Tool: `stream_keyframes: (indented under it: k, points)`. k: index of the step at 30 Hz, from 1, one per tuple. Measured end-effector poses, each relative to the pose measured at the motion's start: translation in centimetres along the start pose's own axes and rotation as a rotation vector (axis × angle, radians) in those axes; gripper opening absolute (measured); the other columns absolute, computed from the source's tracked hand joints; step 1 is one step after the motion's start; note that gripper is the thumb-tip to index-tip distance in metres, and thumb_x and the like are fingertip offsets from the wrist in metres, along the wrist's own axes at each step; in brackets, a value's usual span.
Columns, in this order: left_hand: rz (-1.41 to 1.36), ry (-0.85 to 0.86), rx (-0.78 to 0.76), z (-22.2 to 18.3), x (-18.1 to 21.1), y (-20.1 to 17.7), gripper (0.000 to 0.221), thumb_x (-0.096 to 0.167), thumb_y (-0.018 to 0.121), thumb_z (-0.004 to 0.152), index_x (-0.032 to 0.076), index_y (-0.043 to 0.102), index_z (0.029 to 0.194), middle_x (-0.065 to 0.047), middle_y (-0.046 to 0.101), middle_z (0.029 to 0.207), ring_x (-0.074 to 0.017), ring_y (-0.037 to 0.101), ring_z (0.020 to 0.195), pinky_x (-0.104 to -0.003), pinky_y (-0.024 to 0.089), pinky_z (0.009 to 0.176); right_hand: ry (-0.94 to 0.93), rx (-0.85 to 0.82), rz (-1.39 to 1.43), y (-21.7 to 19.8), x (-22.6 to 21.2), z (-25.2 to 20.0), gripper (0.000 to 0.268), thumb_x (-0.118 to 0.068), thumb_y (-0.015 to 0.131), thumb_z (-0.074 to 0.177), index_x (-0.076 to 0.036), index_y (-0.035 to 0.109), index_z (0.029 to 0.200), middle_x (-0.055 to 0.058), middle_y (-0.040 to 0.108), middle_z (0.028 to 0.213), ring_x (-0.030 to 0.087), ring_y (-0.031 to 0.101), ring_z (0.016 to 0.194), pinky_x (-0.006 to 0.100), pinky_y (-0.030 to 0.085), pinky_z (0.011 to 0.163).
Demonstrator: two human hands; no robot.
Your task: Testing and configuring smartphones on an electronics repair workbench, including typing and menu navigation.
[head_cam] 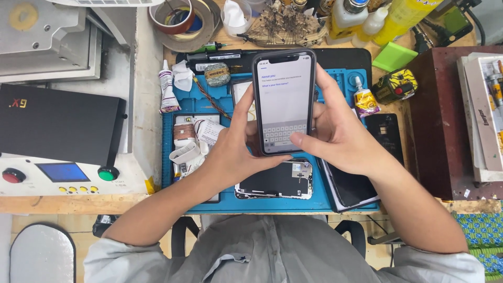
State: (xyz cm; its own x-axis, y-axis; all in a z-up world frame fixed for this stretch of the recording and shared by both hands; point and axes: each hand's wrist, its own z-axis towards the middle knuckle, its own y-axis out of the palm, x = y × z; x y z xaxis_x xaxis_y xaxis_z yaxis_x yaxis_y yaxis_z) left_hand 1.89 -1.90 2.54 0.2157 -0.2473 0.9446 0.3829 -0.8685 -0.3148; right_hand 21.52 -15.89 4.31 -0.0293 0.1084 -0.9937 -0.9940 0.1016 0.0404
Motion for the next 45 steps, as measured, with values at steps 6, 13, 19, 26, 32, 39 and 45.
stream_keyframes:
  k: [6, 13, 19, 26, 32, 39, 45]
  points:
    - [0.053, -0.049, -0.022, 0.1, 0.2, 0.0, 0.133, 0.033, 0.092, 0.083, 0.024, -0.006, 0.172, -0.014, 0.082, 0.135, -0.0284, 0.088, 0.105, -0.037, 0.069, 0.075, 0.004, -0.006, 0.025, 0.1, 0.0, 0.0, 0.102, -0.003, 0.067, 0.103, -0.015, -0.005, 0.174, 0.017, 0.044, 0.172, 0.030, 0.067, 0.138, 0.047, 0.065, 0.115]
    - [0.116, 0.107, -0.132, 0.3, -1.1, -0.6, 0.132, 0.026, 0.086, 0.096, 0.024, -0.024, 0.169, -0.016, 0.074, 0.153, -0.0324, 0.087, 0.116, -0.042, 0.071, 0.085, 0.044, 0.001, 0.024, 0.4, -0.2, 0.1, 0.110, -0.003, 0.069, 0.101, -0.020, -0.012, 0.173, 0.024, 0.060, 0.158, 0.034, 0.073, 0.134, 0.046, 0.066, 0.114]
    - [0.101, -0.065, -0.208, 0.4, 1.0, -0.5, 0.136, 0.025, 0.083, 0.097, 0.027, -0.033, 0.167, -0.010, 0.085, 0.112, -0.0204, 0.079, 0.075, -0.031, 0.064, 0.071, -0.063, 0.098, -0.309, 1.0, 1.1, -0.1, 0.123, -0.012, 0.084, 0.094, -0.008, -0.011, 0.173, 0.016, 0.003, 0.185, 0.027, 0.012, 0.175, 0.044, 0.018, 0.144]
    - [0.126, -0.028, -0.210, 0.4, 0.6, -0.6, 0.135, 0.026, 0.083, 0.097, 0.027, -0.034, 0.166, -0.008, 0.087, 0.121, -0.0208, 0.081, 0.076, -0.031, 0.064, 0.067, -0.036, 0.090, -0.210, 0.9, 0.7, -0.2, 0.116, -0.008, 0.079, 0.097, -0.011, -0.009, 0.173, 0.015, 0.011, 0.184, 0.029, 0.033, 0.167, 0.044, 0.040, 0.136]
    - [0.125, -0.018, -0.214, 0.4, 0.4, -0.6, 0.135, 0.025, 0.083, 0.097, 0.027, -0.034, 0.165, -0.009, 0.086, 0.132, -0.0233, 0.086, 0.089, -0.031, 0.064, 0.067, -0.055, 0.091, -0.221, 0.9, 0.8, -0.3, 0.116, -0.004, 0.079, 0.098, -0.009, -0.008, 0.173, 0.014, 0.006, 0.186, 0.028, 0.023, 0.173, 0.044, 0.032, 0.141]
    - [0.106, 0.012, -0.217, 0.3, 0.2, -0.6, 0.135, 0.024, 0.083, 0.098, 0.026, -0.034, 0.165, -0.010, 0.085, 0.133, -0.0214, 0.083, 0.082, -0.031, 0.066, 0.070, -0.042, 0.098, -0.240, 0.8, 1.0, -0.2, 0.115, -0.005, 0.077, 0.099, -0.010, -0.010, 0.173, 0.016, 0.005, 0.186, 0.029, 0.022, 0.172, 0.044, 0.032, 0.141]
    - [0.105, 0.018, -0.173, 0.3, 0.2, -0.4, 0.136, 0.028, 0.085, 0.094, 0.024, -0.031, 0.166, -0.011, 0.081, 0.144, -0.0256, 0.089, 0.108, -0.032, 0.068, 0.073, -0.039, 0.096, -0.054, 0.5, 0.8, -0.1, 0.094, -0.007, 0.064, 0.108, -0.014, -0.001, 0.175, 0.015, 0.033, 0.180, 0.029, 0.059, 0.146, 0.045, 0.058, 0.123]
